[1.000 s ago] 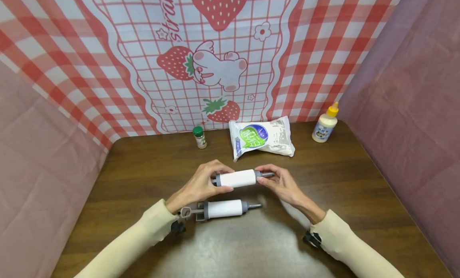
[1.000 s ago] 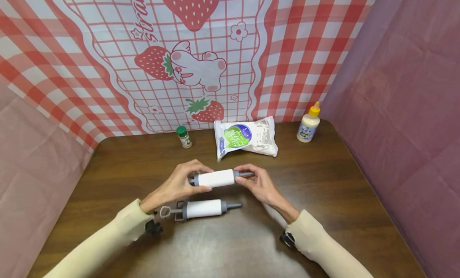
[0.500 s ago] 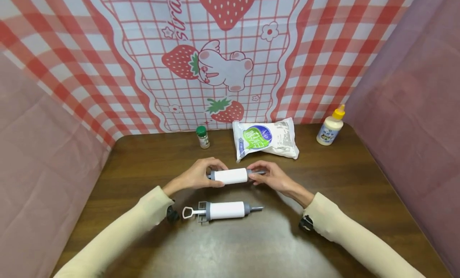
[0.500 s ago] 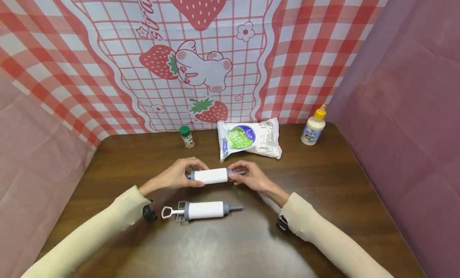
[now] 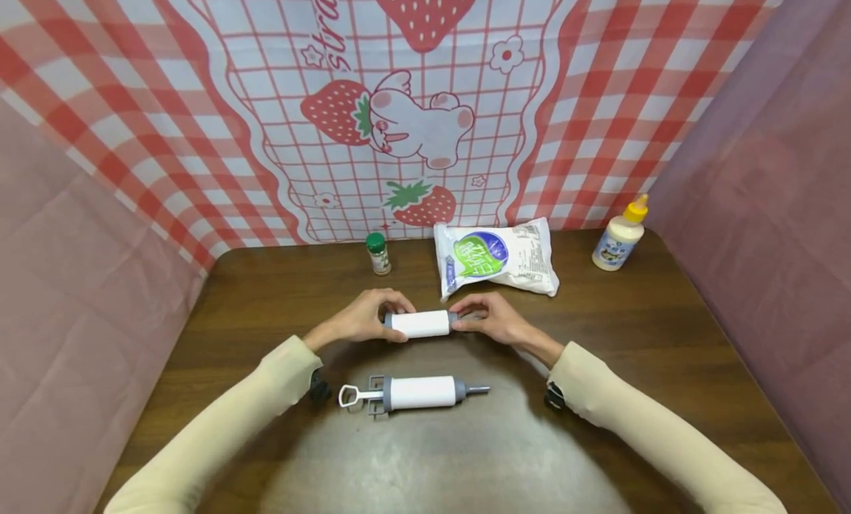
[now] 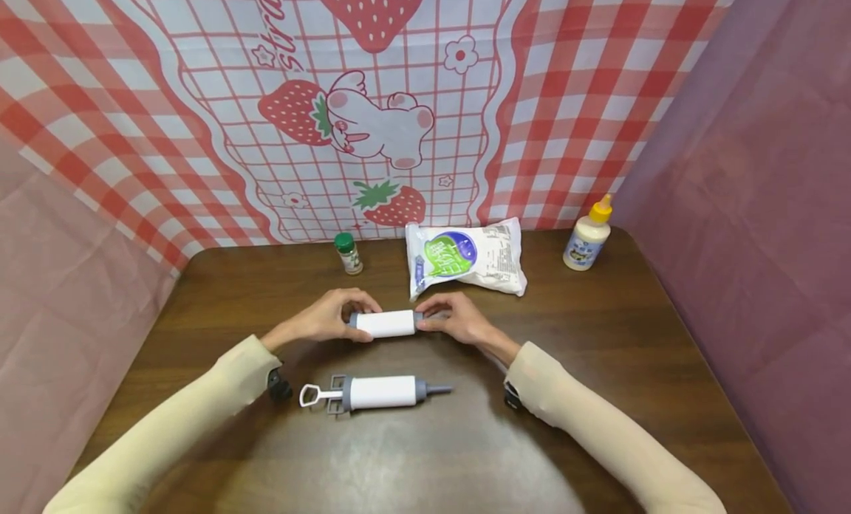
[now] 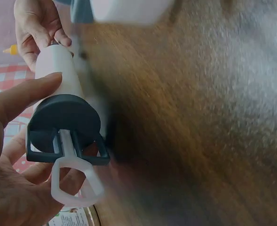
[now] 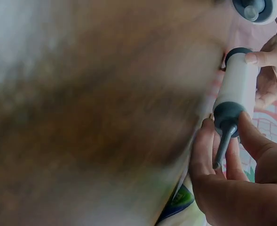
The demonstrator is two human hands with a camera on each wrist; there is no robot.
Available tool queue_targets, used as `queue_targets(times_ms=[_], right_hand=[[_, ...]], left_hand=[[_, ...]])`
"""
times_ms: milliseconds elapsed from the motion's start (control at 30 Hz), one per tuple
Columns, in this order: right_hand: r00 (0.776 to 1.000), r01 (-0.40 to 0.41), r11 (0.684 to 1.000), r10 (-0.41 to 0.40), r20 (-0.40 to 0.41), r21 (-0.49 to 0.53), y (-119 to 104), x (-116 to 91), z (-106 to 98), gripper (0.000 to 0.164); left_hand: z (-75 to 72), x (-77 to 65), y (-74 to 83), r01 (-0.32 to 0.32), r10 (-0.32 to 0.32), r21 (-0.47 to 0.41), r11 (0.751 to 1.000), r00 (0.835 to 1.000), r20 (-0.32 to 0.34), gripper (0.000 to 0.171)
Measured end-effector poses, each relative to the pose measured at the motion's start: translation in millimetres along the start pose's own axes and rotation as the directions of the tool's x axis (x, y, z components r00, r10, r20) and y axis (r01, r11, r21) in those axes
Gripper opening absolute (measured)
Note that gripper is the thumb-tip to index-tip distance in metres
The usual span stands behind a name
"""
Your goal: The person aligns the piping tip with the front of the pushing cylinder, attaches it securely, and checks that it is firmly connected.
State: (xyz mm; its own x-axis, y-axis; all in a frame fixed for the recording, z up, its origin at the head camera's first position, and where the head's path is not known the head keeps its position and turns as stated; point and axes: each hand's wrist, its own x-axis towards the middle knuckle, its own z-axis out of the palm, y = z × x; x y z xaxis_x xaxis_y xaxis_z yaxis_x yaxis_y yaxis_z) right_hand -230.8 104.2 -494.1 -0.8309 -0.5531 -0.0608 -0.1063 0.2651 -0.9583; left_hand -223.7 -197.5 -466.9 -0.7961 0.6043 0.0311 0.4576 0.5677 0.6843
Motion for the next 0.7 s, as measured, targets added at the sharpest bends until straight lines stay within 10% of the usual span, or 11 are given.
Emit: queue_targets(times_ms=[700], right_hand=[[1.000,-0.002,0.995,0.004,0.024,-0.102,-5.9,-0.4,-1.3,0.042]], left_hand=[[1.5,1.4,-2.9,0.014,-0.014,0.000,1.000,1.000,0.006,0.052]])
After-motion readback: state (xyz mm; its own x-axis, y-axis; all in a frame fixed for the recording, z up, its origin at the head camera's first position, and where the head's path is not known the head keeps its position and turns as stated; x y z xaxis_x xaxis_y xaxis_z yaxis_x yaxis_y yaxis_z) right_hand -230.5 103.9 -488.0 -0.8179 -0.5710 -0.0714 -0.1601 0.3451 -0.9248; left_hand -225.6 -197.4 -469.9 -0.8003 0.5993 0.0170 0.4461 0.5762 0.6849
